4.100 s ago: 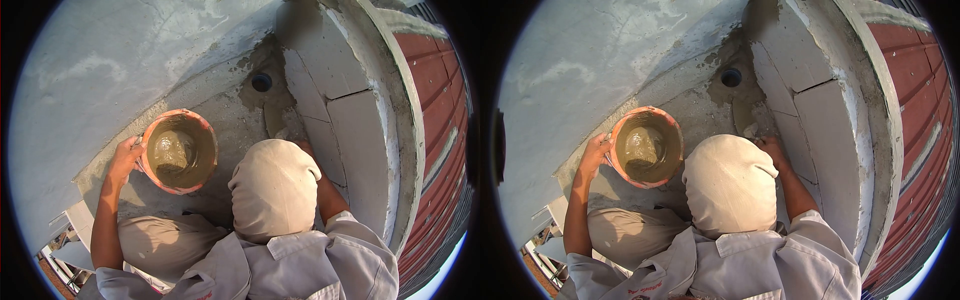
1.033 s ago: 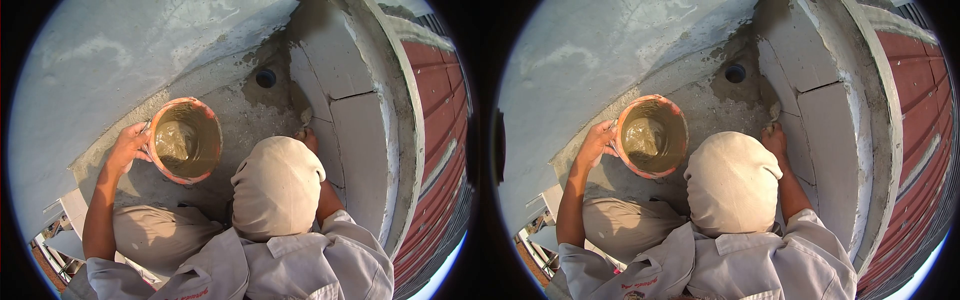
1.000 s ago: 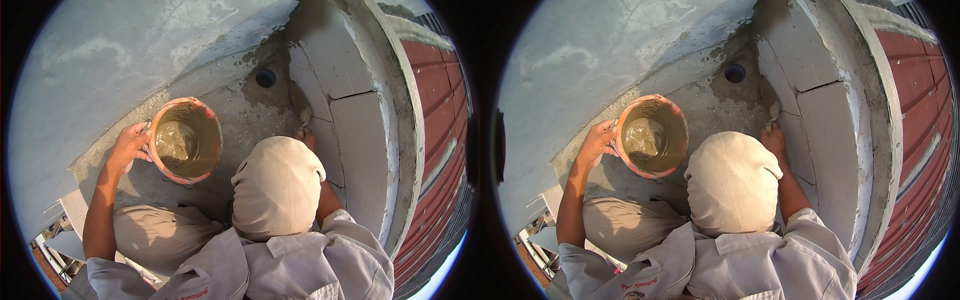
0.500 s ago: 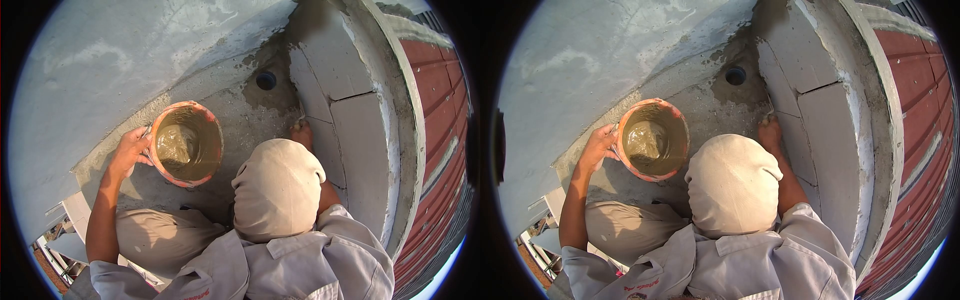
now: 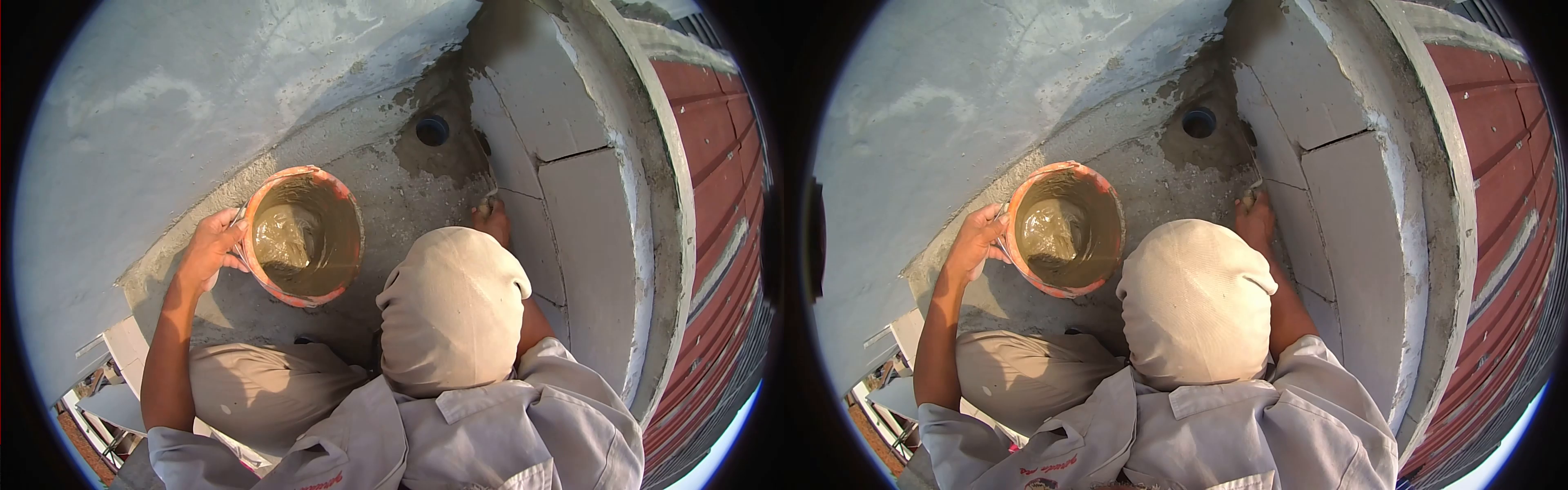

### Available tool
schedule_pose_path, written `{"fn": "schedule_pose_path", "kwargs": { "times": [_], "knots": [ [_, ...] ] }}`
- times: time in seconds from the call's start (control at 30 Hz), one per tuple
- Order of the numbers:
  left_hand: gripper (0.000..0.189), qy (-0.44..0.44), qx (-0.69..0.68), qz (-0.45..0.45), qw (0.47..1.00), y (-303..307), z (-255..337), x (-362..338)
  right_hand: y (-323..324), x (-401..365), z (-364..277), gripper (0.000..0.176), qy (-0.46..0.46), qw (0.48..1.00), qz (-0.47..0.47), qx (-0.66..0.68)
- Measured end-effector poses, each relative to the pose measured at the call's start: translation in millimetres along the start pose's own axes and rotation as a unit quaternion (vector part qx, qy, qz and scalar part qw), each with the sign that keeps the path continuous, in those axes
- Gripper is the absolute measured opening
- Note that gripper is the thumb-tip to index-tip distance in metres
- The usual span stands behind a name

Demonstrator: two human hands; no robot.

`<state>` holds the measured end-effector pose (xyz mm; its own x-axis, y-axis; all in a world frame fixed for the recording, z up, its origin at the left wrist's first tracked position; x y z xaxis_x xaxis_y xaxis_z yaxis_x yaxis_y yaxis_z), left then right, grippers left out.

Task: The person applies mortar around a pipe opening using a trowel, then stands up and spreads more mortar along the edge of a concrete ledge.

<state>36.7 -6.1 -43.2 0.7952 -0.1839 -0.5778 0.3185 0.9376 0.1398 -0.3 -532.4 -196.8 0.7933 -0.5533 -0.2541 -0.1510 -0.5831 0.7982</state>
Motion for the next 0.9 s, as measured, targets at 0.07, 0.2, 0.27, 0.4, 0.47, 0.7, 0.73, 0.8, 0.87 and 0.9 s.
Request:
{"fn": "schedule_pose_path", "kwargs": {
  "times": [0.07, 0.2, 0.27, 0.4, 0.47, 0.7, 0.73, 0.8, 0.87, 0.9],
  "knots": [
    [0.03, -0.006, 0.001, -0.001, 1.0, -2.0, 3.6, 0.8, -5.2, 12.9, -2.0, 0.043, 0.022, 1.0, -0.006, -0.02],
    [0.03, -0.014, -0.004, 0.009, 1.0, -5.7, 6.9, -3.6, 3.3, 20.6, -5.7, 0.043, 0.011, 0.998, -0.007, 0.059],
    [0.03, -0.014, 0.002, 0.01, 1.0, -2.7, 4.6, -4.2, 13.8, 3.8, -11.1, 0.042, 0.0, 0.995, 0.01, 0.098],
    [0.03, -0.004, 0.005, 0.005, 1.0, 1.3, 0.1, -1.7, 19.8, -3.7, 1.9, 0.042, 0.01, 0.997, -0.031, 0.065],
    [0.03, -0.004, 0.002, 0.005, 1.0, 0.7, 1.4, 0.5, 23.7, -8.7, 5.1, 0.042, 0.026, 0.996, -0.089, 0.013],
    [0.029, -0.006, -0.006, 0.009, 1.0, -5.3, 6.8, 0.0, 0.4, 6.2, 40.0, 0.035, 0.001, 0.99, -0.138, 0.015],
    [0.029, -0.005, -0.005, 0.009, 1.0, -4.2, 5.4, 0.3, -1.0, 11.3, 38.2, 0.034, -0.002, 0.989, -0.149, 0.008],
    [0.027, -0.003, -0.002, 0.01, 1.0, -1.1, 1.9, 0.4, -0.6, 14.3, 30.9, 0.033, -0.037, 0.983, -0.181, 0.013],
    [0.027, -0.003, 0.002, 0.011, 1.0, -0.9, 1.8, -0.7, 4.1, 10.0, 15.1, 0.033, -0.099, 0.97, -0.22, 0.038],
    [0.027, -0.003, 0.004, 0.012, 1.0, -0.8, 2.0, -1.0, 2.3, 12.2, 12.9, 0.032, -0.084, 0.97, -0.228, 0.025]
  ]
}}
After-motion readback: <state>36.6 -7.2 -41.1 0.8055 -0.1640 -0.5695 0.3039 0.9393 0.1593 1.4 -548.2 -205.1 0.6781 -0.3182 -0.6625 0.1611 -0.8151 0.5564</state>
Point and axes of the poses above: each hand's wrist, its own x-axis towards the middle knuckle, its own y-axis out of the back of the hand, z = x × y, the point moved 6 cm from there along x, towards the middle knuckle, and after that the axes turned 6 degrees about -y, right-handed, at the moved point
